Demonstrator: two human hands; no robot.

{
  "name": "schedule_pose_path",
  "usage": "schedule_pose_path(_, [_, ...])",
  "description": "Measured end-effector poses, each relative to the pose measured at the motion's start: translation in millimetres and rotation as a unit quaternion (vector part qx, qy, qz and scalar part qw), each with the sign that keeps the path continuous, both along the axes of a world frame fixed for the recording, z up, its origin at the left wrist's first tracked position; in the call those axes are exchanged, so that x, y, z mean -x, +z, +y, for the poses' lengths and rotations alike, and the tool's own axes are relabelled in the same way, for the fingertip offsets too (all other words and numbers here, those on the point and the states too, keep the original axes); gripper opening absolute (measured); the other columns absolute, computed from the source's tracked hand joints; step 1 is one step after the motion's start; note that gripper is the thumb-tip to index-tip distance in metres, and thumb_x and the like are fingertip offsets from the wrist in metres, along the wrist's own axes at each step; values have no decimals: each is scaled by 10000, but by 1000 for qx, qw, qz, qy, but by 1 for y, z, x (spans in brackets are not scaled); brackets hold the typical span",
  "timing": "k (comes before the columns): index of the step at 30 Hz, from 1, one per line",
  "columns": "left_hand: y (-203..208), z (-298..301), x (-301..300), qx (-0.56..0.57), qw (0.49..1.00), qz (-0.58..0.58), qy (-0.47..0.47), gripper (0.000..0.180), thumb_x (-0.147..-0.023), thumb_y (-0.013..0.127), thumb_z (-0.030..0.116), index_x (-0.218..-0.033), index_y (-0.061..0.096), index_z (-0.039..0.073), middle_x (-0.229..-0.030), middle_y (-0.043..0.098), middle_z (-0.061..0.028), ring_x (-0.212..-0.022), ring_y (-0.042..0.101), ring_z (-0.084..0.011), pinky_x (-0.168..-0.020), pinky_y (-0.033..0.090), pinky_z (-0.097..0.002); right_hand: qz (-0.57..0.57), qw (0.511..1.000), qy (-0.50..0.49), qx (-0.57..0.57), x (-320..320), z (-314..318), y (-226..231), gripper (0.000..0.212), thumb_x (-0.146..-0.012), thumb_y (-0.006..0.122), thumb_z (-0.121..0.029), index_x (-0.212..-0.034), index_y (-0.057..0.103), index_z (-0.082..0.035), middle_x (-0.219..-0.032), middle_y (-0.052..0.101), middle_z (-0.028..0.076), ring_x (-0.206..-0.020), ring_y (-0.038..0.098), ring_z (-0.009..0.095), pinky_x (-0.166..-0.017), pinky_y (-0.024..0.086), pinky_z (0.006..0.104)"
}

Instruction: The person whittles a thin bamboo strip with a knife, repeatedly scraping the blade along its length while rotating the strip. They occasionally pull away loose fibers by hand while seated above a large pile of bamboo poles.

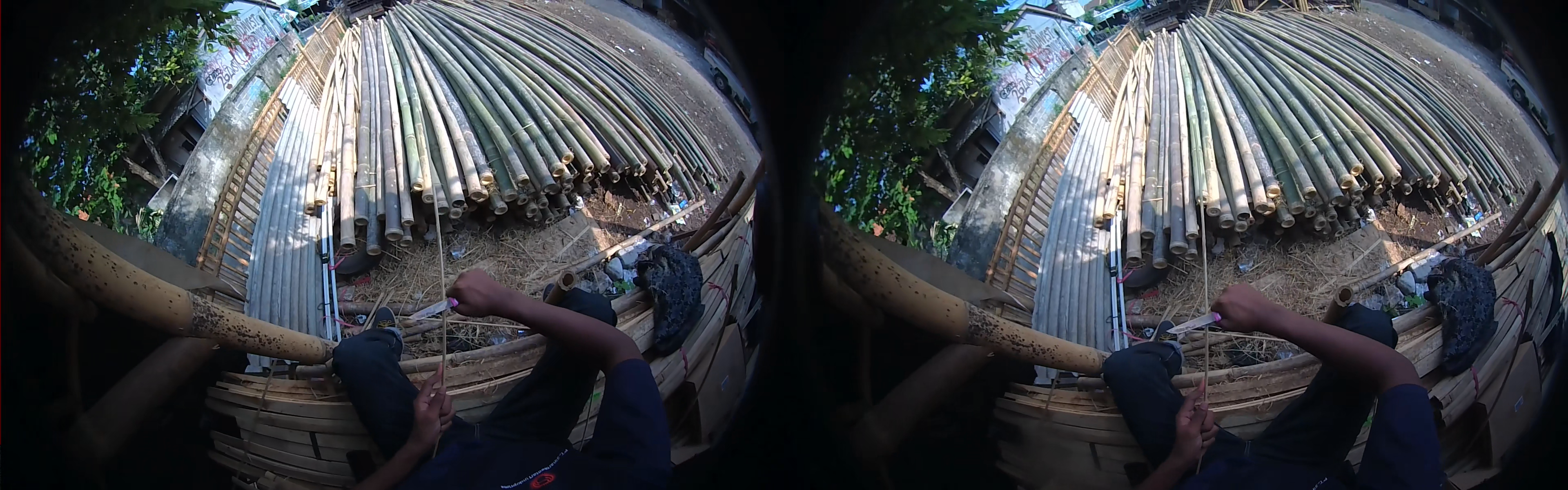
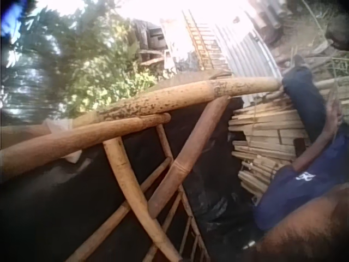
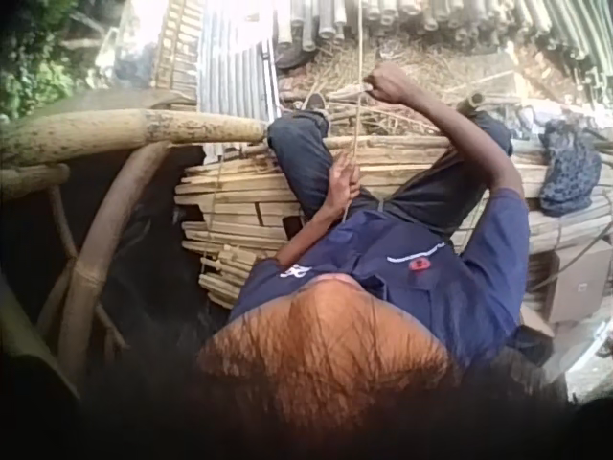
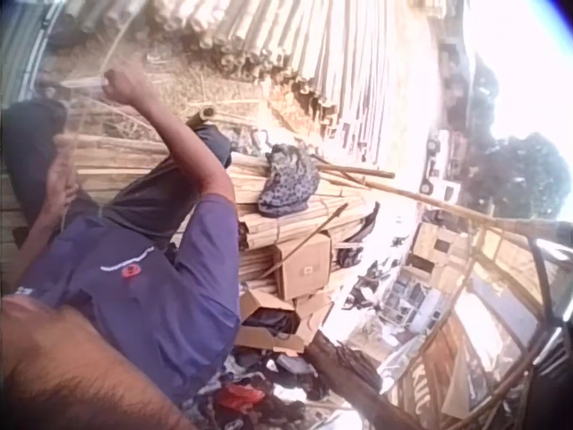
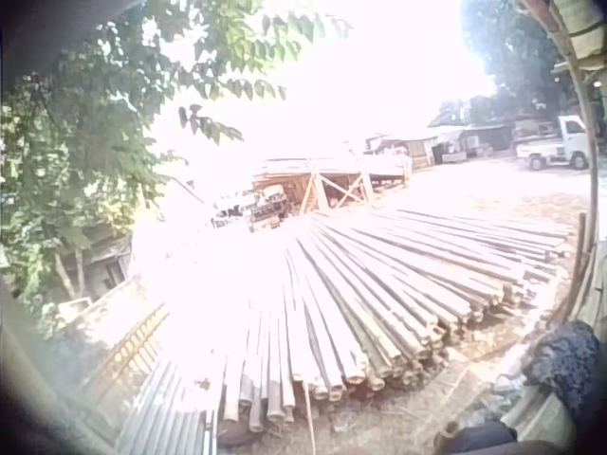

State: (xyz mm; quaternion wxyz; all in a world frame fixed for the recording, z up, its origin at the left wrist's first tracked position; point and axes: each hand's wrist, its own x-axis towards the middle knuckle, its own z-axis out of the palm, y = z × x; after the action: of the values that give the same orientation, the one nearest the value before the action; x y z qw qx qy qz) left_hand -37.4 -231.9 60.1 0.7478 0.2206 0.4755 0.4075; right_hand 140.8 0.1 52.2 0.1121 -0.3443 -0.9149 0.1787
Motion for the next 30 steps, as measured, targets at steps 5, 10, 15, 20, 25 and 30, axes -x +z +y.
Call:
schedule_pose_path(5, [-5,-9,-24,28,998,-54,-28,433,-983,414,181,-1404,318,197,-565,264,53,-411,218,-31,-359,190,-185,189,909,-367,58,-69,86,-41,306,-759,532,-249,-651,595,30,-661,592,232,-598,566,395,-579,449,485])
schedule_pose_path(10, [-4,24,-12,25,999,-39,-17,434,-976,425,158,-1395,316,195,-559,261,40,-400,207,-36,-353,196,-183,573,679,-318,331,-93,100,-21,454,-882,538,-425,-647,560,-37,-440,309,-35,-353,287,68,-361,213,282])
schedule_pose_path(15, [-3,55,-11,-15,999,12,-36,444,-976,397,142,-1402,279,182,-560,288,25,-404,237,-37,-350,207,-175,553,684,-198,432,-80,79,-8,351,-891,582,-396,-833,597,-50,-488,340,-79,-391,276,23,-382,193,221])
schedule_pose_path(20, [-10,75,-15,-52,993,32,-104,463,-975,398,134,-1405,238,195,-573,308,6,-404,261,-47,-350,226,-169,497,748,-205,390,-67,67,-4,226,-851,648,-281,-815,614,-60,-554,414,-64,-442,348,29,-405,253,218])
schedule_pose_path(25, [-18,123,-24,-62,992,-37,-105,488,-972,409,126,-1418,218,186,-589,339,13,-417,290,-41,-357,266,-173,481,779,-255,310,-66,70,-2,206,-808,697,-252,-802,618,-62,-605,469,-46,-526,433,50,-476,334,228])
schedule_pose_path(30, [-27,159,-33,-118,983,42,-138,485,-972,421,133,-1417,231,161,-573,353,20,-417,302,-38,-361,265,-177,499,760,-319,268,-75,87,-17,229,-809,697,-267,-816,607,-56,-629,494,-37,-553,451,57,-506,353,231])
